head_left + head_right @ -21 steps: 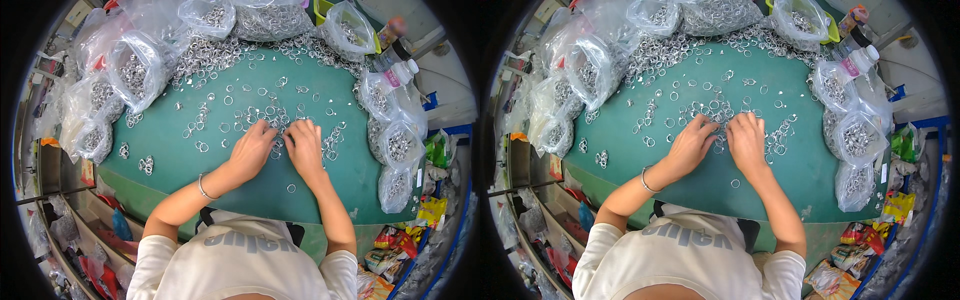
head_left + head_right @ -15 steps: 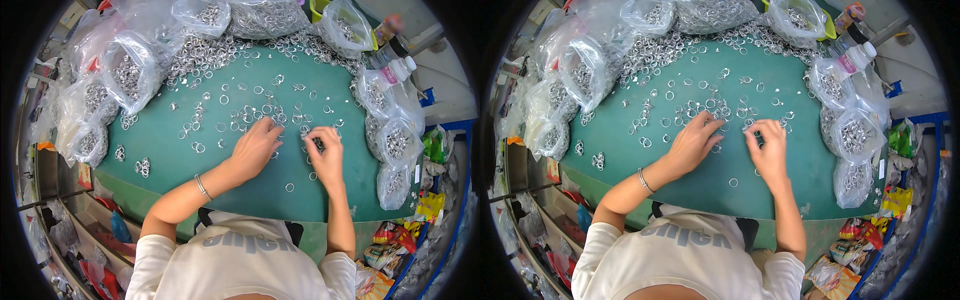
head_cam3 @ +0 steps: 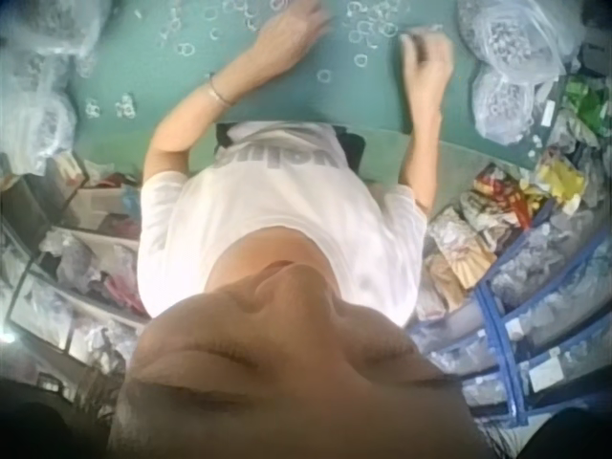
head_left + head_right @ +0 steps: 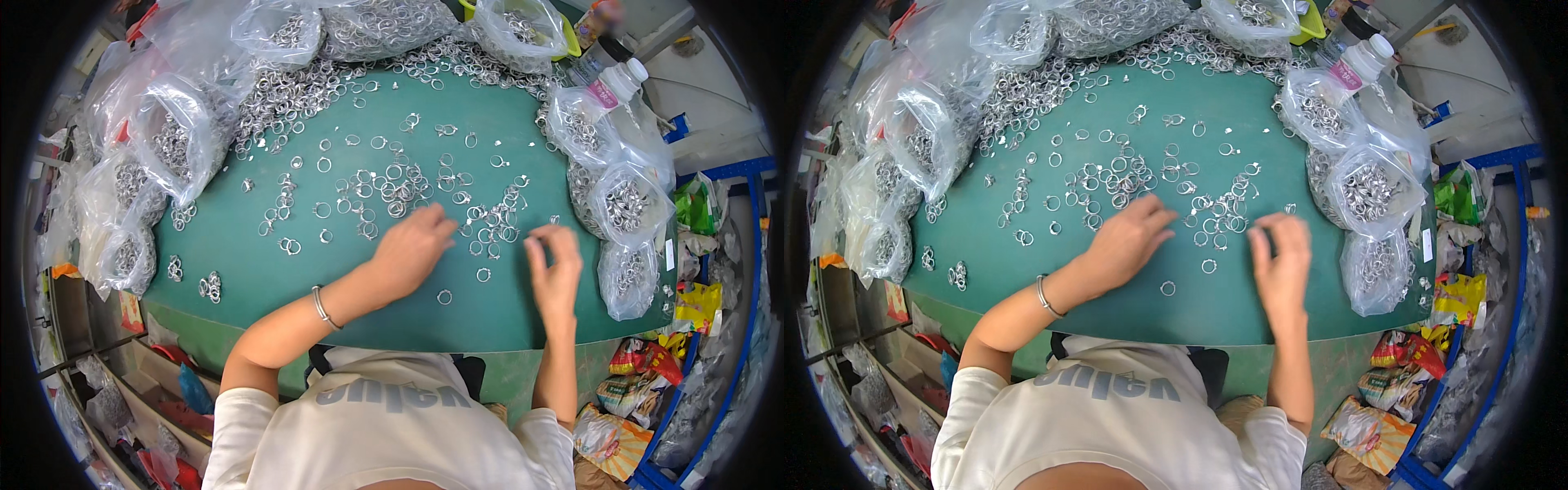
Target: The person sorts small metal rings by hand on a green work surface, picking them up individually and moving them into different clusters or into bags.
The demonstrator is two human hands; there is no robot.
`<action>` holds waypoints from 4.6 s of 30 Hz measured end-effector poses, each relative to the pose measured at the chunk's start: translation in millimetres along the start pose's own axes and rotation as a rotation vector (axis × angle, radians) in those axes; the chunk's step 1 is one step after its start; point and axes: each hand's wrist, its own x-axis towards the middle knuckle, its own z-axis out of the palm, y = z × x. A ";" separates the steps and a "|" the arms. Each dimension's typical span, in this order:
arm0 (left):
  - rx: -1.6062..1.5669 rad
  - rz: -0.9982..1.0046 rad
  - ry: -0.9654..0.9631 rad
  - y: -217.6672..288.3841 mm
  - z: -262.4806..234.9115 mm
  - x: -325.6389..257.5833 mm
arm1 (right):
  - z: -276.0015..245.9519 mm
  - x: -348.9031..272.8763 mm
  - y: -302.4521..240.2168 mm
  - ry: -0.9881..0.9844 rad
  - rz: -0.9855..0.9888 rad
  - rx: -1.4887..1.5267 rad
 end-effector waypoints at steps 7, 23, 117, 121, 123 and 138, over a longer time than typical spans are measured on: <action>-0.014 0.082 -0.132 16.9 22.9 -0.2 | 18.4 -34.2 -24.6 -0.173 -0.058 -0.101; -0.206 -0.031 -0.290 35.5 6.8 -44.0 | 18.0 -14.3 2.1 -0.010 -0.038 -0.144; 0.239 -0.013 0.018 -15.9 -1.8 7.4 | 32.9 11.4 10.4 -0.127 -0.004 0.246; 0.050 0.017 -0.019 8.2 1.4 16.0 | 33.7 41.4 35.6 -0.034 0.333 0.594; 0.101 0.093 -0.079 6.4 13.5 13.9 | 19.0 56.0 31.4 -0.143 0.314 0.301; 0.053 0.043 -0.034 4.8 7.9 -1.1 | 18.1 13.0 7.3 -0.134 0.077 0.224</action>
